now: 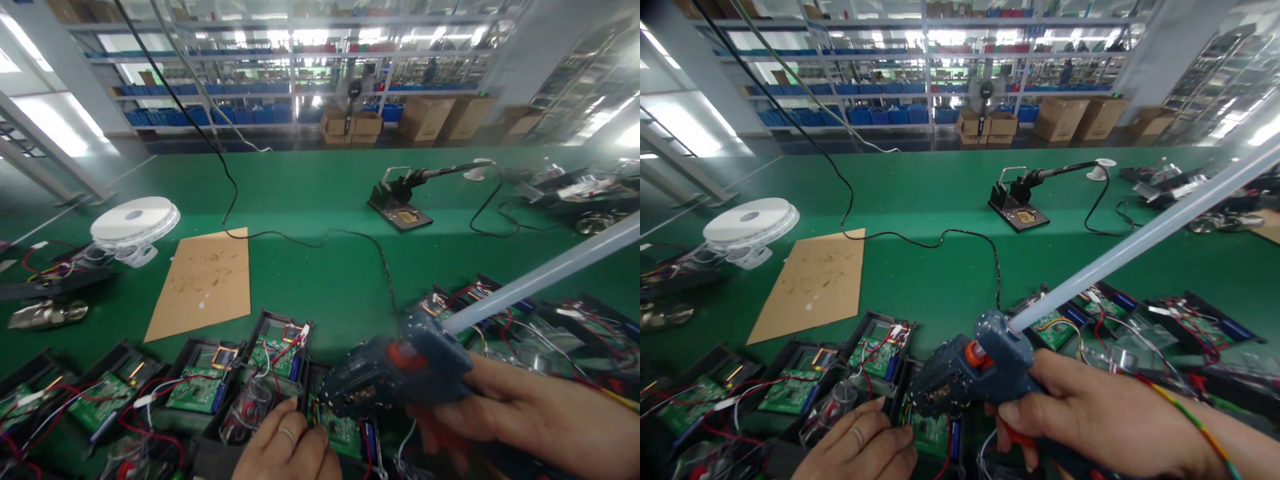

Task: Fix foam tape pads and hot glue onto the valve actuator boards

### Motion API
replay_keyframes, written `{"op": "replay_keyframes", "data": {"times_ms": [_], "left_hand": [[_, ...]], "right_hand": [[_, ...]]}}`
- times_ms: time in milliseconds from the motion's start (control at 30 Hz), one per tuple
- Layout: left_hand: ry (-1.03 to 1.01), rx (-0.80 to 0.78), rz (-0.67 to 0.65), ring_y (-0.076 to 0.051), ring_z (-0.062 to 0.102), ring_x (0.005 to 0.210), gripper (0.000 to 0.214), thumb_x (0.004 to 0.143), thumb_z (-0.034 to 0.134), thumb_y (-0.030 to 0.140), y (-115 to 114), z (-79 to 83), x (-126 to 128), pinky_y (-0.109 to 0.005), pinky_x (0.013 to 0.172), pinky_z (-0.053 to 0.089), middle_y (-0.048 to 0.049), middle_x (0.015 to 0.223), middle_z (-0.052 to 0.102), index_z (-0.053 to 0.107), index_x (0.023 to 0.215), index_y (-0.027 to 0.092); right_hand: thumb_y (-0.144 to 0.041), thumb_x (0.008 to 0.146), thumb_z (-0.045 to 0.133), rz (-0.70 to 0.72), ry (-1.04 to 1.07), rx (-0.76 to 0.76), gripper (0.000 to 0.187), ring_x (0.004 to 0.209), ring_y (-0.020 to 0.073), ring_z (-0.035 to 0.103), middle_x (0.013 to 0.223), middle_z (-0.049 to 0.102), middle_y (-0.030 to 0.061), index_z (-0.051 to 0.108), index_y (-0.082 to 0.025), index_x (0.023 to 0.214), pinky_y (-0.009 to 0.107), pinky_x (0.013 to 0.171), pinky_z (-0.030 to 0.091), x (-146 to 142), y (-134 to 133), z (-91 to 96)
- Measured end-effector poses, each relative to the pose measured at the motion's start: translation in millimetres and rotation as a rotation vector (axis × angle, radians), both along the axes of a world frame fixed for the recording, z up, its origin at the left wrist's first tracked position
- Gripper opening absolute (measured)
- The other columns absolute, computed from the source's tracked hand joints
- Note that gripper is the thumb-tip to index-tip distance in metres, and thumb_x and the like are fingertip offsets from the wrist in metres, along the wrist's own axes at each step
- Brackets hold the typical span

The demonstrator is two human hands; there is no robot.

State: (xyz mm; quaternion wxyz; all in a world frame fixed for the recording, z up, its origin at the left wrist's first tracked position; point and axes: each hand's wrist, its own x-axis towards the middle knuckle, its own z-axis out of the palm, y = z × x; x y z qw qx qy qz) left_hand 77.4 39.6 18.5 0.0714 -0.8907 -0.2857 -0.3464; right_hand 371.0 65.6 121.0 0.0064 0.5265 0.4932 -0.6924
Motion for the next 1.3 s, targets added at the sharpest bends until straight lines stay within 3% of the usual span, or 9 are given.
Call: {"op": "replay_keyframes", "data": {"times_ms": [200, 500, 933, 1200, 1300], "left_hand": [[-0.017, 0.004, -0.003, -0.012, 0.063, 0.066, 0.029, 0.092, 0.044, 0.008, 0.7, -3.0, 0.4, -0.028, 0.089, 0.056, 0.0059, 0.075, 0.069, 0.065, 0.077, 0.022], [-0.041, 0.031, 0.040, -0.011, 0.061, 0.063, 0.040, 0.097, 0.037, 0.008, 4.5, 8.6, 6.9, -0.025, 0.088, 0.053, 0.0079, 0.071, 0.068, 0.064, 0.072, 0.022], [-0.032, 0.001, 0.054, -0.013, 0.063, 0.067, 0.034, 0.094, 0.038, 0.012, -2.2, 2.4, 5.7, -0.029, 0.087, 0.057, 0.0039, 0.071, 0.068, 0.064, 0.075, 0.021], [-0.021, -0.004, 0.060, -0.013, 0.063, 0.067, 0.033, 0.096, 0.038, 0.014, -2.1, 2.4, 6.1, -0.029, 0.088, 0.056, 0.0043, 0.072, 0.068, 0.064, 0.076, 0.021], [-0.029, 0.021, 0.073, -0.013, 0.063, 0.065, 0.039, 0.100, 0.035, 0.019, -0.4, 5.3, 8.2, -0.028, 0.085, 0.056, 0.0051, 0.070, 0.067, 0.064, 0.073, 0.021]], "right_hand": [[-0.077, 0.080, 0.055, 0.017, -0.029, 0.036, 0.065, 0.058, 0.0125, 0.062, 0.087, 0.069, 0.0093, 0.068, -0.016, 0.099, 0.017, 0.046, 0.041, -3.1, 0.6, 0.9], [-0.074, 0.081, 0.055, 0.044, -0.082, 0.005, 0.065, 0.057, 0.0094, 0.060, 0.084, 0.066, 0.0076, 0.066, -0.013, 0.100, 0.017, 0.050, 0.044, -9.9, 7.9, 6.2], [-0.085, 0.076, 0.052, 0.051, -0.075, 0.009, 0.074, 0.057, 0.0112, 0.061, 0.081, 0.065, 0.0064, 0.066, -0.015, 0.097, 0.018, 0.050, 0.044, -6.5, 6.1, 0.7], [-0.091, 0.074, 0.047, 0.090, -0.157, 0.044, 0.079, 0.065, 0.0163, 0.062, 0.088, 0.067, 0.0092, 0.068, -0.018, 0.098, 0.028, 0.062, 0.052, -4.3, 4.3, 2.9], [-0.089, 0.075, 0.048, 0.081, -0.154, 0.036, 0.076, 0.064, 0.0165, 0.063, 0.083, 0.066, 0.0079, 0.068, -0.019, 0.096, 0.027, 0.060, 0.051, -3.5, 4.4, 3.0]]}}
